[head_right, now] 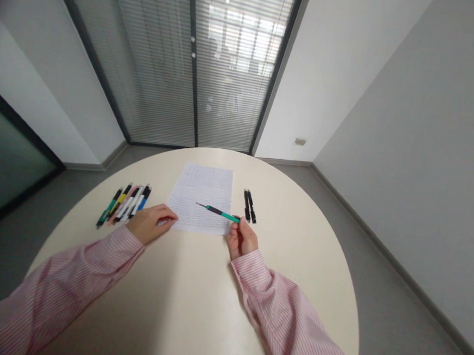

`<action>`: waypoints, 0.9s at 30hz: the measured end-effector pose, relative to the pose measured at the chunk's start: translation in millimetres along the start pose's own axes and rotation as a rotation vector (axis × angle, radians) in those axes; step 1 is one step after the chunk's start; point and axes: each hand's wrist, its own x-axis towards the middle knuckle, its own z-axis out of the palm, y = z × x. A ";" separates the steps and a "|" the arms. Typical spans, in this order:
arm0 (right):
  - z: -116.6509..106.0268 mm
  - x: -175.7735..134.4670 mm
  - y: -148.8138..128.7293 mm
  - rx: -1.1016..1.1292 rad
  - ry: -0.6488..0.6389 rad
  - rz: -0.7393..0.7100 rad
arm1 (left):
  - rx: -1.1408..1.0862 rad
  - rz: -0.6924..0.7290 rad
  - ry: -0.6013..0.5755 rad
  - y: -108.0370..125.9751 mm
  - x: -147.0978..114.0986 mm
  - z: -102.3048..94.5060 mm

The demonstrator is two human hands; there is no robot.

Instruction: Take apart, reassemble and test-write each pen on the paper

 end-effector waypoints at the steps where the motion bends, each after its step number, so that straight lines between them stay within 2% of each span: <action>1: 0.1 0.5 -0.3 0.006 -0.001 0.009 | 0.015 0.005 -0.019 0.3 -0.7 1.9; 11: 3.3 -3.5 4.4 -0.126 -0.020 -0.013 | -0.095 -0.019 0.011 1.0 -2.4 13.7; 14: 6.9 -6.8 4.2 -0.167 -0.017 -0.031 | -0.097 -0.026 0.076 5.2 -1.7 10.5; 17: 10.2 -9.0 3.1 -0.206 -0.002 -0.035 | -0.154 0.046 0.204 17.0 -0.3 1.1; 22: 10.3 -8.0 2.9 -0.257 0.004 -0.034 | -0.326 0.247 0.302 37.1 0.3 -12.5; 24: 8.7 -6.7 3.7 -0.253 0.012 -0.039 | -0.356 0.240 0.320 39.2 -0.5 -12.9; 27: 6.8 -5.7 4.7 -0.238 0.028 -0.041 | -0.510 0.139 0.282 38.5 -2.1 -9.1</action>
